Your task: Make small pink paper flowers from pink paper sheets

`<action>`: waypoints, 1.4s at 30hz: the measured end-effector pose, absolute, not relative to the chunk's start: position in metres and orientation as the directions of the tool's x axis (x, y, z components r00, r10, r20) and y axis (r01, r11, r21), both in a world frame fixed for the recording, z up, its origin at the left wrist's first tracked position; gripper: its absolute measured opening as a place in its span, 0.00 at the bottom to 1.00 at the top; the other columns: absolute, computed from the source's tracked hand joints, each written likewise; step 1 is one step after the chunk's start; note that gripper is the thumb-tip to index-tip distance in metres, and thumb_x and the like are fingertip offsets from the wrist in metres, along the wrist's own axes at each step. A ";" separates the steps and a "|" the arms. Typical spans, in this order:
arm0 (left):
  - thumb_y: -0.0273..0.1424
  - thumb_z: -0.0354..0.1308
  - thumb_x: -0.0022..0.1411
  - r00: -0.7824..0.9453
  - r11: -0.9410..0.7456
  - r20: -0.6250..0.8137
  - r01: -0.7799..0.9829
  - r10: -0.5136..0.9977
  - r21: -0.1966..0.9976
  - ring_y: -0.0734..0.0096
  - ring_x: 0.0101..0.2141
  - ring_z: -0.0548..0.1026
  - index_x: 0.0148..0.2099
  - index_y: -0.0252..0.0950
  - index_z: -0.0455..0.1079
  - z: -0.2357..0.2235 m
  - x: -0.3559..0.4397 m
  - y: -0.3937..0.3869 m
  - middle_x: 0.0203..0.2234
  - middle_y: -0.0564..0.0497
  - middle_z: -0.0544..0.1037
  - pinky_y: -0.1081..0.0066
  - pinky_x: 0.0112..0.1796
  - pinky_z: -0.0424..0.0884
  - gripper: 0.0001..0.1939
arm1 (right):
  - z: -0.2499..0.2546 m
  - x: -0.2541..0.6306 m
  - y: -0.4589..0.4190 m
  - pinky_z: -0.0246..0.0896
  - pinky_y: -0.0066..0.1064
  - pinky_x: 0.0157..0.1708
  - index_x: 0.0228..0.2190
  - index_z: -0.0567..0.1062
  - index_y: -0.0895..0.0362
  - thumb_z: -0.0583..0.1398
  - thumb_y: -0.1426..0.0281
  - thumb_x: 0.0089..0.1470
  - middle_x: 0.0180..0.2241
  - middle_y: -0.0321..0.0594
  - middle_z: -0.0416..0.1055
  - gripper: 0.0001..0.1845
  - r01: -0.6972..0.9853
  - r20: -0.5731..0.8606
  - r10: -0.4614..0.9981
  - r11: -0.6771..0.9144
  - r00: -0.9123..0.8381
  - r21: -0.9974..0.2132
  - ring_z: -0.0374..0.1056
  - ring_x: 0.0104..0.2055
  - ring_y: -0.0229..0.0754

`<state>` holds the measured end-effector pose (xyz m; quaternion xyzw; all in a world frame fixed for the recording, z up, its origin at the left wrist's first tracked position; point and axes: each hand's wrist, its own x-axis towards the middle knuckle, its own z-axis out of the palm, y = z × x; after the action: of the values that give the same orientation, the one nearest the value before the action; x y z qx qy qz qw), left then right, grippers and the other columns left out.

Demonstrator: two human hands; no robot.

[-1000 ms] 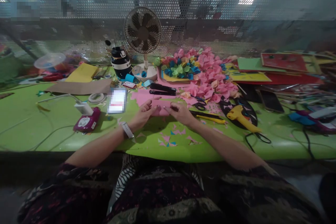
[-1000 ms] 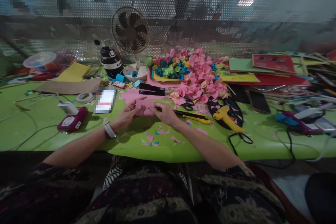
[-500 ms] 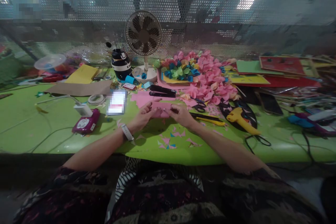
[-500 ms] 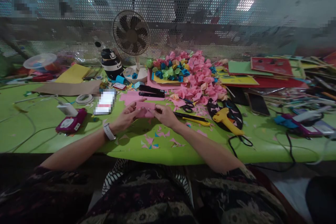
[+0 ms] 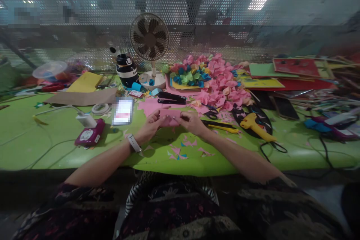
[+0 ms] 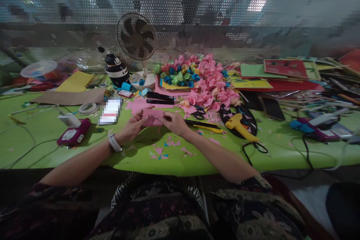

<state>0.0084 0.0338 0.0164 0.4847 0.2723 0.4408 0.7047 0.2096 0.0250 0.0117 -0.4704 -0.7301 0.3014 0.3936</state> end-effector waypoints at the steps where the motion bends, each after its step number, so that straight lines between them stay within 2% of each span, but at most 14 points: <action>1: 0.36 0.69 0.56 0.467 0.144 0.043 -0.357 0.883 0.923 0.70 0.36 0.80 0.57 0.39 0.70 0.017 0.008 0.034 0.41 0.48 0.82 0.73 0.39 0.76 0.27 | 0.012 0.210 0.025 0.48 0.30 0.23 0.20 0.66 0.55 0.58 0.47 0.55 0.19 0.34 0.60 0.27 0.456 0.294 0.924 0.378 -0.246 -0.806 0.54 0.22 0.36; 5: 0.36 0.69 0.57 0.464 0.136 0.043 -0.344 0.885 0.929 0.70 0.36 0.80 0.58 0.39 0.69 0.016 0.008 0.034 0.41 0.48 0.82 0.73 0.38 0.76 0.27 | 0.013 0.209 0.024 0.48 0.30 0.22 0.20 0.66 0.55 0.58 0.47 0.56 0.19 0.34 0.60 0.27 0.439 0.284 0.926 0.369 -0.248 -0.819 0.53 0.22 0.35; 9: 0.35 0.69 0.58 0.449 0.121 0.051 -0.346 0.892 0.931 0.72 0.37 0.80 0.57 0.38 0.69 0.013 0.008 0.035 0.43 0.48 0.81 0.73 0.41 0.76 0.26 | 0.013 0.209 0.024 0.52 0.29 0.22 0.20 0.66 0.56 0.60 0.46 0.54 0.20 0.34 0.63 0.27 0.420 0.308 0.922 0.382 -0.234 -0.823 0.56 0.22 0.35; 13: 0.36 0.68 0.58 0.454 0.123 0.044 -0.331 0.890 0.935 0.73 0.36 0.79 0.59 0.38 0.67 0.013 0.008 0.033 0.41 0.49 0.80 0.73 0.39 0.76 0.28 | 0.014 0.211 0.026 0.60 0.30 0.25 0.30 0.68 0.55 0.64 0.47 0.49 0.28 0.36 0.68 0.24 0.343 0.286 0.954 0.298 -0.085 -0.891 0.64 0.27 0.37; 15: 0.37 0.69 0.58 0.450 0.108 0.054 -0.326 0.891 0.939 0.73 0.35 0.78 0.60 0.38 0.67 0.014 0.008 0.032 0.40 0.49 0.80 0.73 0.38 0.75 0.29 | 0.014 0.212 0.027 0.63 0.31 0.28 0.32 0.68 0.54 0.63 0.47 0.49 0.31 0.37 0.69 0.24 0.279 0.250 0.965 0.264 -0.084 -0.923 0.66 0.29 0.38; 17: 0.37 0.68 0.58 0.459 0.094 0.063 -0.312 0.886 0.945 0.74 0.35 0.78 0.60 0.39 0.67 0.014 0.009 0.032 0.40 0.50 0.80 0.74 0.37 0.75 0.29 | 0.015 0.212 0.029 0.63 0.31 0.30 0.30 0.68 0.54 0.62 0.47 0.51 0.29 0.36 0.68 0.23 0.262 0.263 0.958 0.285 -0.117 -0.922 0.65 0.29 0.38; 22: 0.38 0.68 0.58 0.470 0.059 0.085 -0.282 0.879 0.958 0.75 0.34 0.78 0.59 0.39 0.69 0.012 0.005 0.037 0.35 0.52 0.80 0.74 0.37 0.74 0.28 | 0.016 0.211 0.029 0.60 0.31 0.29 0.27 0.69 0.55 0.60 0.51 0.54 0.25 0.35 0.66 0.20 0.362 0.367 0.921 0.389 -0.131 -0.847 0.61 0.28 0.37; 25: 0.39 0.71 0.54 0.457 0.039 0.070 -0.223 0.887 0.974 0.73 0.33 0.78 0.54 0.35 0.72 0.011 0.001 0.044 0.31 0.52 0.80 0.73 0.36 0.74 0.27 | 0.017 0.212 0.029 0.59 0.32 0.28 0.26 0.69 0.55 0.61 0.51 0.53 0.24 0.36 0.66 0.20 0.378 0.375 0.914 0.406 -0.156 -0.832 0.61 0.27 0.38; 29: 0.41 0.72 0.51 0.438 0.001 0.061 -0.140 0.897 0.990 0.70 0.34 0.79 0.42 0.32 0.77 0.009 0.000 0.049 0.34 0.47 0.82 0.69 0.38 0.74 0.21 | 0.019 0.212 0.027 0.59 0.32 0.28 0.26 0.69 0.55 0.62 0.52 0.52 0.25 0.37 0.67 0.20 0.377 0.362 0.916 0.400 -0.172 -0.835 0.62 0.27 0.38; 31: 0.41 0.72 0.50 0.427 -0.007 0.060 -0.124 0.902 0.992 0.70 0.34 0.78 0.38 0.33 0.77 0.009 0.001 0.049 0.34 0.46 0.83 0.68 0.39 0.74 0.19 | 0.020 0.212 0.027 0.59 0.32 0.28 0.26 0.70 0.55 0.62 0.52 0.52 0.25 0.37 0.67 0.20 0.379 0.353 0.921 0.389 -0.162 -0.840 0.62 0.27 0.38; 42: 0.42 0.72 0.50 0.451 0.022 0.038 -0.128 0.892 0.992 0.70 0.35 0.78 0.36 0.32 0.77 0.014 0.001 0.045 0.32 0.47 0.82 0.67 0.41 0.73 0.18 | 0.019 0.212 0.028 0.58 0.32 0.27 0.25 0.70 0.55 0.62 0.49 0.51 0.23 0.36 0.65 0.21 0.389 0.336 0.931 0.364 -0.140 -0.846 0.61 0.26 0.39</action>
<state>0.0008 0.0448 0.0142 0.5709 0.3344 0.4035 0.6319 0.2123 0.0279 0.0194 -0.4769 -0.6924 0.3009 0.4501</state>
